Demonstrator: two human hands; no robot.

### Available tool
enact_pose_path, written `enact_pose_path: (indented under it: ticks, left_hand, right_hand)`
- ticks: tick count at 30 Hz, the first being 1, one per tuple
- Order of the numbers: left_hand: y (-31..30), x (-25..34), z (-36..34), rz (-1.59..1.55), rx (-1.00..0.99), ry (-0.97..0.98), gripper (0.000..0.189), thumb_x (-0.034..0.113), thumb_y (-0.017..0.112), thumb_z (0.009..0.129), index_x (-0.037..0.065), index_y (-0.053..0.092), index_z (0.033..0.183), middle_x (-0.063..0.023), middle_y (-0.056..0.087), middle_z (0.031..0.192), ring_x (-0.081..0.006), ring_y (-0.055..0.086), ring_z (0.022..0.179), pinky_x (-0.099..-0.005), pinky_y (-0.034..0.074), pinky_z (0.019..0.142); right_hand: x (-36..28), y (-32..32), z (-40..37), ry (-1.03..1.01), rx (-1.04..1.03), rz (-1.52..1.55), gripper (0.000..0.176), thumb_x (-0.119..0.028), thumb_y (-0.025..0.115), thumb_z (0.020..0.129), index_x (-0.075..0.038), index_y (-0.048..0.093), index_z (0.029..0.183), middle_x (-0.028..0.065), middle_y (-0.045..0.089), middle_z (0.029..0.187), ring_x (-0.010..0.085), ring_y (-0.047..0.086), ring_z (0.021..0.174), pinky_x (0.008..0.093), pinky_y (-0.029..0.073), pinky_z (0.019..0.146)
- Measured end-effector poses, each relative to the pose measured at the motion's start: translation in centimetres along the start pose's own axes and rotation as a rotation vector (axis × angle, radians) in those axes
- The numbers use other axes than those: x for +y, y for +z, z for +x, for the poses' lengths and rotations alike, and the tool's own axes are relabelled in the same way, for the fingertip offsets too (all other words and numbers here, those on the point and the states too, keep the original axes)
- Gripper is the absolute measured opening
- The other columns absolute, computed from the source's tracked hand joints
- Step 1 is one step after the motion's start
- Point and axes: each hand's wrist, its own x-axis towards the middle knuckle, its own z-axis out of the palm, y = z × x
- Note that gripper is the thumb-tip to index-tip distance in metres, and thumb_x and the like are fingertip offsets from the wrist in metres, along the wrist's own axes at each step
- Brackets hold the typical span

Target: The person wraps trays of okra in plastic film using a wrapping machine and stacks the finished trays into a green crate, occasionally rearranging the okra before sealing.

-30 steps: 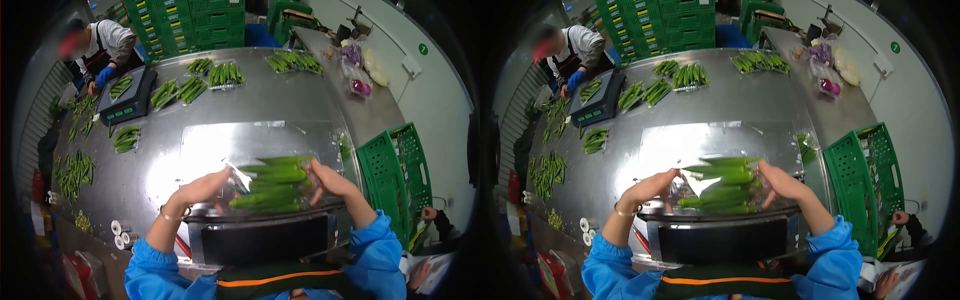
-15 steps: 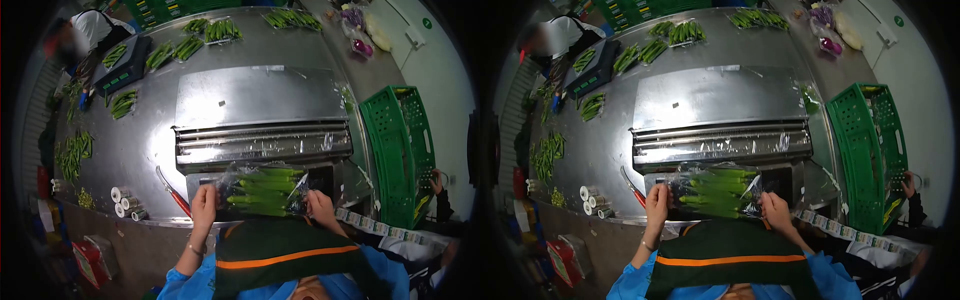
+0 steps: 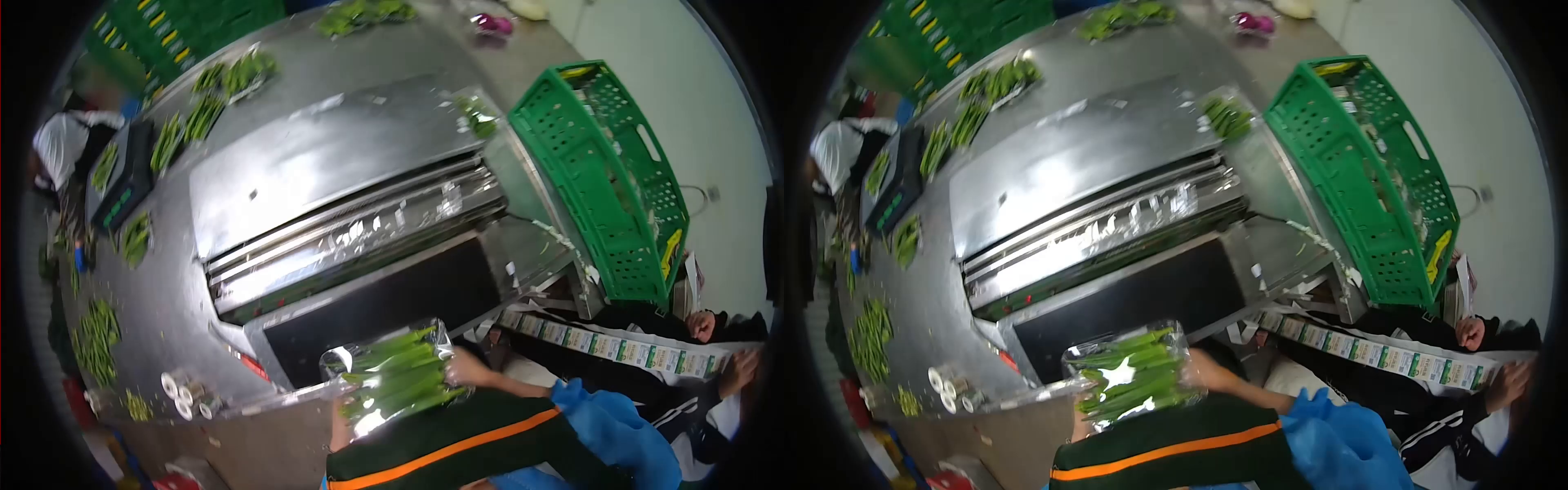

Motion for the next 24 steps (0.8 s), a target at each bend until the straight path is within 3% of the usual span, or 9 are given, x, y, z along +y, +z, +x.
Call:
enact_pose_path:
  ticks: [3,6,9,11,14,15,17,19,24]
  left_hand:
    - [1.8,4.5,0.8,0.156,-0.151,-0.078,0.028,0.011,0.054,0.078,0.000,0.050,0.104,-0.0040,0.056,0.089,-0.0094,0.052,0.077,-0.0222,0.042,0.067]
    - [4.9,8.1,1.8,0.286,-0.232,-0.027,0.027,0.009,0.054,0.078,0.000,0.050,0.104,-0.0038,0.055,0.090,-0.0091,0.051,0.079,-0.0220,0.042,0.069]
    - [8.7,10.0,3.8,0.357,-0.266,0.124,0.027,0.008,0.055,0.079,0.000,0.050,0.104,-0.0035,0.055,0.091,-0.0089,0.051,0.080,-0.0218,0.041,0.070]
    - [11.3,12.4,5.4,0.379,-0.324,0.216,0.026,0.006,0.055,0.079,0.000,0.050,0.104,-0.0034,0.055,0.092,-0.0088,0.051,0.081,-0.0217,0.041,0.071]
    - [15.3,18.8,7.2,0.301,-0.500,0.170,0.024,0.003,0.054,0.080,0.001,0.050,0.103,-0.0032,0.055,0.094,-0.0083,0.051,0.084,-0.0213,0.041,0.073]
    - [16.7,21.8,7.8,0.258,-0.559,0.099,0.021,0.001,0.053,0.082,0.002,0.050,0.103,-0.0032,0.055,0.095,-0.0080,0.051,0.085,-0.0211,0.041,0.074]
    - [15.7,24.3,8.2,0.302,-0.447,0.077,0.014,0.003,0.050,0.085,0.003,0.052,0.099,-0.0034,0.056,0.093,-0.0071,0.052,0.083,-0.0195,0.042,0.072]
    - [13.2,25.9,9.2,0.392,-0.235,0.159,0.010,0.002,0.052,0.083,0.002,0.054,0.094,-0.0036,0.057,0.086,-0.0081,0.053,0.078,-0.0211,0.044,0.069]
    - [7.1,30.6,12.1,0.426,0.266,0.510,0.005,0.005,0.047,0.085,0.002,0.051,0.086,-0.0034,0.053,0.076,-0.0088,0.048,0.068,-0.0215,0.040,0.064]
  right_hand:
    - [2.9,0.9,0.0,-0.042,-0.409,0.282,0.032,-0.015,0.053,0.081,-0.002,0.048,0.110,0.0106,0.057,0.096,0.0210,0.056,0.086,0.0359,0.044,0.081]
    - [5.7,1.1,-0.3,-0.821,-0.081,0.223,0.063,-0.012,0.055,0.075,-0.005,0.028,0.132,0.0120,0.051,0.107,0.0177,0.053,0.082,0.0320,0.044,0.078]
    - [7.9,-1.8,0.7,-0.389,-0.579,0.607,0.065,-0.015,0.059,0.074,-0.007,0.029,0.131,0.0111,0.050,0.112,0.0191,0.054,0.089,0.0313,0.043,0.080]
    - [1.4,-7.7,-4.2,-0.081,-0.315,0.916,0.058,-0.044,0.057,0.077,-0.011,0.042,0.121,0.0049,0.058,0.097,0.0154,0.055,0.085,0.0316,0.044,0.070]
    - [3.6,-11.4,-1.2,-0.199,0.302,1.301,0.045,-0.047,0.043,0.086,-0.015,0.043,0.117,0.0010,0.059,0.095,0.0151,0.055,0.081,0.0278,0.042,0.057]
    - [1.5,-14.6,-1.2,-0.201,0.404,1.758,0.039,-0.044,0.041,0.088,-0.016,0.043,0.116,0.0003,0.059,0.095,0.0147,0.055,0.081,0.0260,0.040,0.053]
    - [4.2,-19.0,0.6,-0.421,0.549,1.678,0.038,-0.043,0.034,0.090,-0.016,0.047,0.111,0.0020,0.057,0.100,0.0155,0.056,0.087,0.0211,0.040,0.050]
    - [4.8,-23.0,2.9,-0.445,0.750,1.565,0.033,-0.041,0.039,0.089,-0.017,0.046,0.112,0.0007,0.057,0.101,0.0140,0.055,0.089,0.0186,0.037,0.049]
    - [3.0,-27.9,13.7,-0.387,0.782,1.425,0.032,-0.037,0.045,0.088,-0.016,0.045,0.113,-0.0008,0.055,0.104,0.0140,0.054,0.086,0.0226,0.038,0.053]
